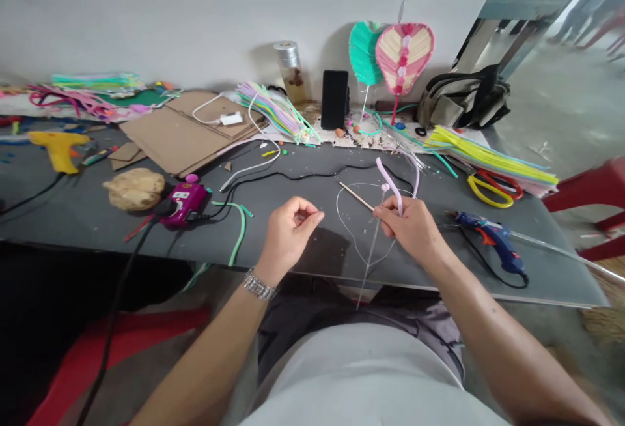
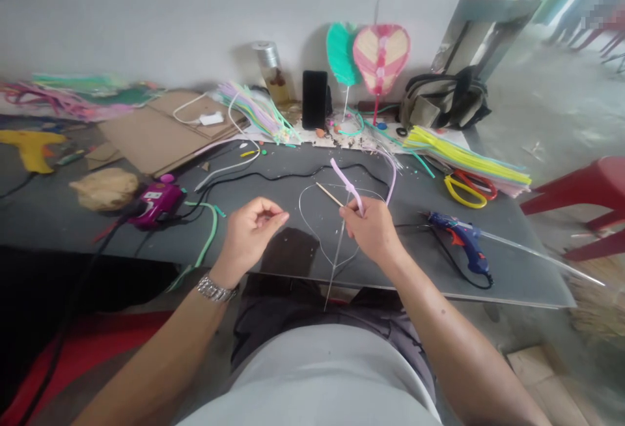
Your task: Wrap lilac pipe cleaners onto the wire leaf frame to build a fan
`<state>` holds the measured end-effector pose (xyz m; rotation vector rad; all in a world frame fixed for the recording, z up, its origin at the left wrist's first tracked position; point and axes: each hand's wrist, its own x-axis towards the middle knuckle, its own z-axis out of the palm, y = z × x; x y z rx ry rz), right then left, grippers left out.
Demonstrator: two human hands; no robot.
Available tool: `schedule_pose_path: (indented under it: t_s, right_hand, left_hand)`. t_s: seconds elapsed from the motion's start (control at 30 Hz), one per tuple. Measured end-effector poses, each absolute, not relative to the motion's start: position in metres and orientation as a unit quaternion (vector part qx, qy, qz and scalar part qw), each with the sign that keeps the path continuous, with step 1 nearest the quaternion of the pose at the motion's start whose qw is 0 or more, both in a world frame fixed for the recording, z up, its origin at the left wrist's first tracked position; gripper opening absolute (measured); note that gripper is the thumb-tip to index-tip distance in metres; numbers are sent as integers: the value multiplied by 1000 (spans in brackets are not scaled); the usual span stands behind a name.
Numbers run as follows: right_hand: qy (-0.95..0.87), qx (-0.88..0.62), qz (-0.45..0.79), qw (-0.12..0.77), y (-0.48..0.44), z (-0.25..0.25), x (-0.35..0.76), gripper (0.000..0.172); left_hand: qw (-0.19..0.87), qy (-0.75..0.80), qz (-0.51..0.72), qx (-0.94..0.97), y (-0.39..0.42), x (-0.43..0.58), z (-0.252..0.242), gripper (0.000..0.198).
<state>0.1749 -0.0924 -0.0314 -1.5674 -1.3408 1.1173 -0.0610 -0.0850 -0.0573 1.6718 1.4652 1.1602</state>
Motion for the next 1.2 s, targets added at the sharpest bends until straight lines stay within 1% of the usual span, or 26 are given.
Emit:
schedule_pose_path:
  t_s: [0.07, 0.17, 0.2, 0.27, 0.33, 0.43, 0.53, 0.63, 0.67, 0.7, 0.8, 0.87, 0.97, 1.03, 1.17, 1.2]
  right_hand:
    - [-526, -618, 436, 389, -92, -35, 175, 26]
    - [-527, -619, 430, 392, -91, -38, 177, 26]
    - [-529, -619, 427, 392, -91, -39, 177, 26]
    - [-535, -619, 421, 393, -90, -38, 178, 27]
    - [-536, -619, 418, 393, -89, -38, 178, 27]
    - [-532, -624, 419, 391, -88, -39, 179, 26]
    - [-536, -625, 414, 388, -87, -41, 179, 26]
    - [-541, -628, 407, 385, -86, -43, 180, 26]
    - [-539, -629, 407, 384, -86, -44, 180, 26]
    - [-537, -631, 408, 383, -86, -44, 179, 26]
    - [-530, -635, 414, 381, -84, -44, 178, 25]
    - [-528, -637, 414, 380, -83, -45, 178, 25]
    - [-535, -636, 406, 380, -81, -47, 178, 26]
    - [-541, -635, 400, 380, -80, -50, 178, 26]
    - [-541, -636, 399, 380, -79, -53, 179, 25]
    - [-540, -637, 399, 379, -78, -54, 178, 25]
  left_hand:
    - [338, 550, 449, 618, -86, -57, -59, 20]
    - [319, 544, 458, 626, -88, -55, -57, 26]
    - [306, 545, 460, 631, -88, -55, -57, 24]
    - [283, 545, 464, 638, -89, -54, -56, 13]
    - [272, 547, 465, 641, -89, -53, -56, 15]
    - [300, 560, 448, 629, -89, -52, -56, 14]
    - [337, 563, 439, 614, -90, -51, -57, 22]
    - [325, 565, 438, 619, -90, -52, -58, 40]
    - [325, 566, 441, 616, -90, -52, -59, 42]
    - [335, 565, 448, 607, -89, -52, -60, 39]
    - [400, 553, 471, 559, -89, -51, -62, 17]
    - [427, 543, 470, 549, -89, -50, -62, 17]
    - [422, 534, 462, 569, -91, -50, -61, 19]
    - [406, 533, 453, 588, -93, -50, -61, 23]
    - [372, 548, 437, 609, -92, -47, -61, 48]
    - [378, 551, 443, 598, -91, -45, -61, 48]
